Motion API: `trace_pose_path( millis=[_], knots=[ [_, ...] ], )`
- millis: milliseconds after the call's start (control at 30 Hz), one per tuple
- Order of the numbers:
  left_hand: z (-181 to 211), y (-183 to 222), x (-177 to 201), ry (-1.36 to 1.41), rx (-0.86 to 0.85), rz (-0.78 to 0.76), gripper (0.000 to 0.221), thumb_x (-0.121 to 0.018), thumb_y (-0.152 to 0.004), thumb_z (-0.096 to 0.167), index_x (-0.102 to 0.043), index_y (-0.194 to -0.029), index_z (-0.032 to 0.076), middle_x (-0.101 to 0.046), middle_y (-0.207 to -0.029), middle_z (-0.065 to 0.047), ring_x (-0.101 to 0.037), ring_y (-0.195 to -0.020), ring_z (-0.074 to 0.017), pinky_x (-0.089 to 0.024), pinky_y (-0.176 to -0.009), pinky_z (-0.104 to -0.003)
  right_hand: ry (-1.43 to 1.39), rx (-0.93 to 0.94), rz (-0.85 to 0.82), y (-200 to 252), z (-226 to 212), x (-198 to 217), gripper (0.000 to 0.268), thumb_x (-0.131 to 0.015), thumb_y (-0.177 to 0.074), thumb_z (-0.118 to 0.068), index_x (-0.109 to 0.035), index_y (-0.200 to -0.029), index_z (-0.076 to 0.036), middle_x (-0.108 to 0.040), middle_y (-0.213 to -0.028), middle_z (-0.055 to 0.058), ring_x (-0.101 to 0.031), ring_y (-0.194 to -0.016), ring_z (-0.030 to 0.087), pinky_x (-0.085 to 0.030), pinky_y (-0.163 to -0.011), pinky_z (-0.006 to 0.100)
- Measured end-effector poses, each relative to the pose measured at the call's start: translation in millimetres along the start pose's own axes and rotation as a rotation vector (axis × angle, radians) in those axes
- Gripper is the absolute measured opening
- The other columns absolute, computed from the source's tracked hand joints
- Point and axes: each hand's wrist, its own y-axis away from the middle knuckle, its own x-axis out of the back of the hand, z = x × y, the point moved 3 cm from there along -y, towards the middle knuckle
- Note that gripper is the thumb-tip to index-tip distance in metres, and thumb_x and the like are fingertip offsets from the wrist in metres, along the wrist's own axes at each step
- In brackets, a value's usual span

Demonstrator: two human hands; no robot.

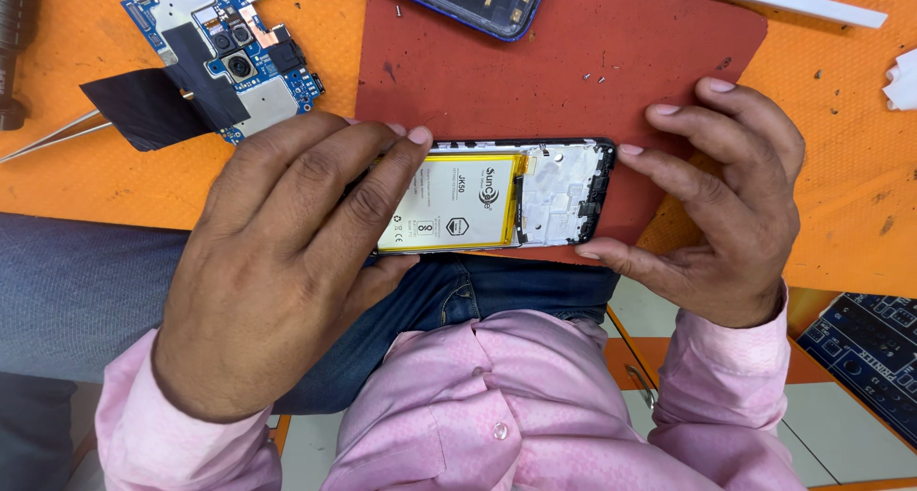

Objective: The person removes internal components from a mobile phone chassis and then uses a flat tool and tweezers to pry the battery out of the frame.

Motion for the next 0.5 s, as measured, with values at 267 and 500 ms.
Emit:
trace_pose_path(
  millis=[267, 500],
  knots=[
    [-5, 1, 3, 0.175, -0.079, 0.051, 0.07, -0.091, -0.066, 0.01, -0.062, -0.128, -0.001, -0.058, -0.118, -0.017, -0.059, -0.112, -0.0376, -0.051, -0.096, -0.049, 0.01, -0.019, -0.02, 0, -2, -1, 0.063, -0.095, -0.066, -0.043, -0.074, -0.111, -0.004, -0.063, -0.127, 0.015, -0.045, -0.132, 0.039, -0.043, -0.114, 0.052],
    [-2, 0, 12, 0.379, -0.261, 0.121, 0.056, -0.091, -0.082, 0.015, -0.061, -0.126, -0.003, -0.062, -0.117, -0.015, -0.066, -0.108, -0.0338, -0.054, -0.095, -0.046, -0.007, -0.04, -0.024, 0, -2, -2, 0.062, -0.095, -0.067, -0.043, -0.073, -0.11, -0.005, -0.062, -0.127, 0.015, -0.044, -0.132, 0.039, -0.043, -0.114, 0.051]
  ],
)
